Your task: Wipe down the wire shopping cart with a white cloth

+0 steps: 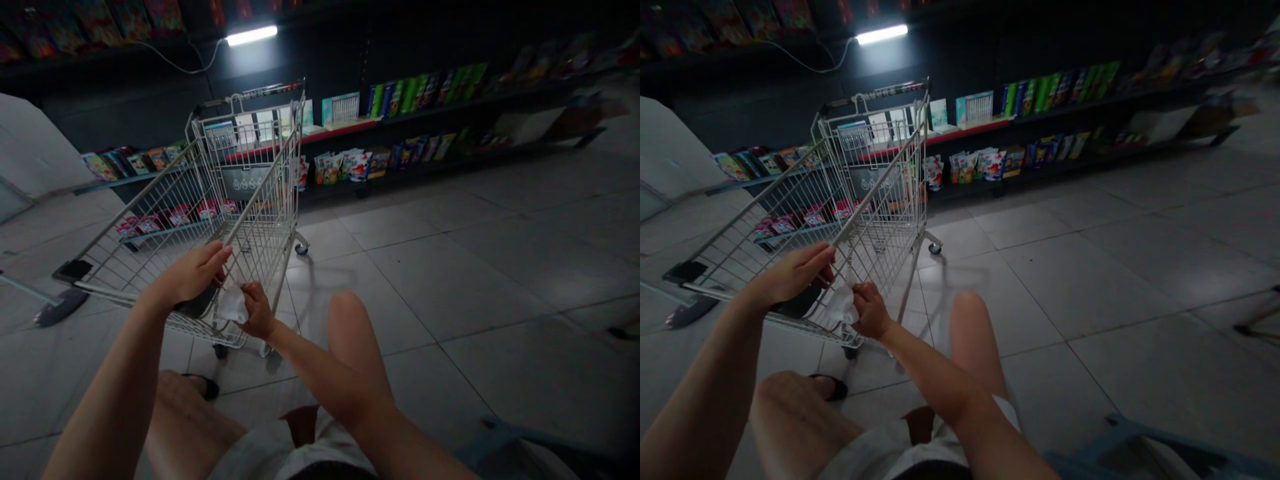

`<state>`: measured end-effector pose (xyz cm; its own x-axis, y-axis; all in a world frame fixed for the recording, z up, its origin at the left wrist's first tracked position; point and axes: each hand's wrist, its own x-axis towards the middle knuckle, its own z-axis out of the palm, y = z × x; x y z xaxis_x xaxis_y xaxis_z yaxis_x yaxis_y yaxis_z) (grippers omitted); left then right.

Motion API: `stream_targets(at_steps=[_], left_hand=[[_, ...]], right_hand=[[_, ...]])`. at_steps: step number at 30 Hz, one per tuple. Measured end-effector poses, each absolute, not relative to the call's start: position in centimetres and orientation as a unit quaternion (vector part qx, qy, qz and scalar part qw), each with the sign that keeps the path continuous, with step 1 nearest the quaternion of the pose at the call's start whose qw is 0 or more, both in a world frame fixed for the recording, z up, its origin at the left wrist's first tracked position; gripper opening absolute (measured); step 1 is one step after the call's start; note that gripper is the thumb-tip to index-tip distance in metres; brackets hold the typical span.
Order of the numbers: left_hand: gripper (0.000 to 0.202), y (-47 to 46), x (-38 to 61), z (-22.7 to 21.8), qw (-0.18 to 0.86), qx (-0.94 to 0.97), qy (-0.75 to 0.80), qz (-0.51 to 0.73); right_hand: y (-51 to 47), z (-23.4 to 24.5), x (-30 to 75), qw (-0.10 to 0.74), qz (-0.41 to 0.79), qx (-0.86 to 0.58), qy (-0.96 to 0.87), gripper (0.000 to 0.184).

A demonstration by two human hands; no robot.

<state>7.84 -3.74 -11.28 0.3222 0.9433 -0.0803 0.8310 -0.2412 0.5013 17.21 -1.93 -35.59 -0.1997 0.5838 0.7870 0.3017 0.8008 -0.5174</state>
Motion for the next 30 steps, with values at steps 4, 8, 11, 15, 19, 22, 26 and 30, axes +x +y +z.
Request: stream_targets(at_steps=[4,8,11,15,19,22,26,30], left_hand=[[0.04,-3.6,6.9,-11.2,0.231,0.785,0.564,0.114],[0.04,-3.6,7.0,-11.2,0.235,0.791,0.553,0.111],[0.04,-3.7,7.1,-11.4,0.236,0.796,0.547,0.109],[0.042,-3.7,7.0,-11.4,0.235,0.8,0.541,0.112],[0.046,-4.0,6.6,-11.2,0.244,0.798,0.539,0.118],[0.049,-4.2,6.4,-11.1,0.26,0.79,0.541,0.124],[0.051,-4.3,6.6,-11.1,0.256,0.793,0.539,0.124],[0.052,-4.1,6.9,-11.3,0.231,0.809,0.526,0.122]], right_hand=[[1.0,-35.1,19.4,0.592,0.157,-0.38,-0.693,0.028],[8.2,-30.1,23.1,0.66,0.197,-0.53,-0.494,0.029],[10.4,-28.4,22.9,0.655,0.225,-0.562,-0.452,0.027],[4.9,-31.2,18.6,0.691,0.212,-0.508,-0.469,0.039],[-2.0,-33.3,16.6,0.719,0.189,-0.392,-0.542,0.026],[-1.3,-30.9,19.1,0.709,0.153,-0.374,-0.578,0.02],[3.2,-25.4,21.9,0.736,0.098,-0.467,-0.48,0.023],[1.2,-26.1,18.9,0.696,0.143,-0.41,-0.572,0.017]])
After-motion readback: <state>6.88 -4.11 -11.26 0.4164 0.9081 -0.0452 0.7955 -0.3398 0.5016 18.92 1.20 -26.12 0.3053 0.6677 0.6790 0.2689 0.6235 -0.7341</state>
